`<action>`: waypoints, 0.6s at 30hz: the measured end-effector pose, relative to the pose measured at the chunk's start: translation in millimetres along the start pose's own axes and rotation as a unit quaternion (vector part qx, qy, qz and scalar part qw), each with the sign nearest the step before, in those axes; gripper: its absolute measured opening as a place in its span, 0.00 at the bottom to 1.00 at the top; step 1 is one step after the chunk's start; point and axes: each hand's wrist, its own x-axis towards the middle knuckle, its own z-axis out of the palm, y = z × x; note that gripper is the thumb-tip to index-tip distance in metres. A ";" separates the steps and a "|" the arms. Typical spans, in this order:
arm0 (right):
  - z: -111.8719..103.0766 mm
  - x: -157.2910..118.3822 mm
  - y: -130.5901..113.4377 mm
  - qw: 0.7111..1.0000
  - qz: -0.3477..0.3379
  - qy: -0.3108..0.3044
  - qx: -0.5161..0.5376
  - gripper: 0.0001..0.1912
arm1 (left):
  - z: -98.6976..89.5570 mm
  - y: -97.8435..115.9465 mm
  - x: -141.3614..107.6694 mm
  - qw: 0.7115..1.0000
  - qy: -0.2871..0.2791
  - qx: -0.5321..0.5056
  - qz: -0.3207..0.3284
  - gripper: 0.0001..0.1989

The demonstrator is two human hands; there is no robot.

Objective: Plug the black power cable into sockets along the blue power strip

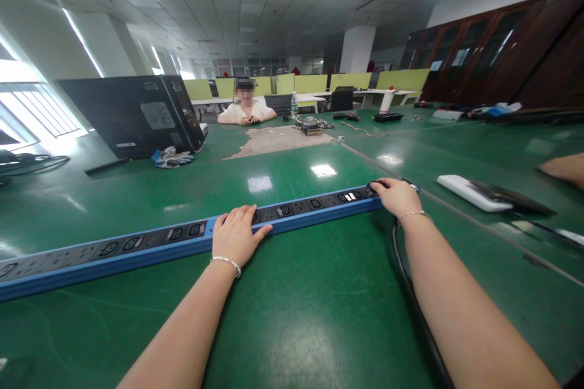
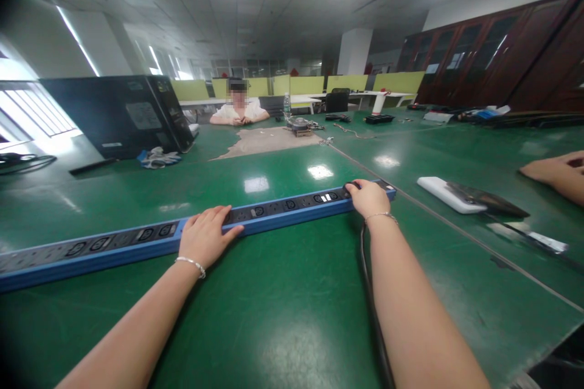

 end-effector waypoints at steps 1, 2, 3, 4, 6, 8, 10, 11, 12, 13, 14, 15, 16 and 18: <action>0.3 1.2 0.6 1.000 0.003 0.000 -0.001 0.23 | -0.1 0.1 0.0 1.000 0.001 0.000 0.000 0.29; 0.4 2.8 1.0 1.000 0.007 -0.001 -0.004 0.23 | -0.2 0.2 0.1 1.000 0.002 -0.001 0.000 0.29; 0.3 5.0 1.1 1.000 0.010 -0.002 -0.008 0.23 | -0.3 0.2 0.1 1.000 0.002 -0.001 0.001 0.29; 0.0 7.7 1.0 1.000 0.011 -0.005 -0.015 0.23 | -0.4 0.3 0.1 1.000 0.001 -0.002 0.002 0.29; -1.4 14.4 -0.2 0.999 0.008 -0.019 -0.036 0.23 | -0.3 0.3 0.2 1.000 -0.003 -0.002 0.002 0.29; -3.7 21.7 -2.3 0.997 -0.010 -0.043 -0.066 0.21 | 0.1 0.1 0.3 1.000 -0.006 0.001 0.002 0.29; -6.1 27.4 -4.1 0.993 -0.028 -0.068 -0.092 0.20 | 0.8 -0.3 0.4 1.000 -0.005 0.005 0.004 0.29; -7.2 29.1 -4.7 0.991 -0.035 -0.076 -0.100 0.19 | 1.2 -0.5 0.4 1.000 -0.003 0.008 0.005 0.29; -8.0 30.0 -5.0 0.991 -0.039 -0.079 -0.104 0.19 | 1.6 -0.8 0.4 1.000 -0.001 0.010 0.006 0.30; -8.7 30.0 -5.1 0.991 -0.041 -0.079 -0.105 0.19 | 1.9 -1.0 0.4 1.000 0.001 0.011 0.007 0.30; -9.0 29.3 -5.2 0.991 -0.042 -0.077 -0.104 0.19 | 2.1 -1.2 0.4 1.000 0.002 0.012 0.008 0.29; -9.1 27.9 -5.3 0.991 -0.042 -0.074 -0.103 0.19 | 2.1 -1.4 0.4 1.000 0.001 0.011 0.008 0.29; -8.9 26.0 -5.7 0.991 -0.041 -0.071 -0.102 0.19 | 2.1 -1.5 0.5 1.000 0.001 0.011 0.008 0.29; -7.8 21.4 -7.5 0.991 -0.042 -0.065 -0.106 0.19 | 1.7 -1.6 0.7 1.000 -0.001 0.009 0.007 0.29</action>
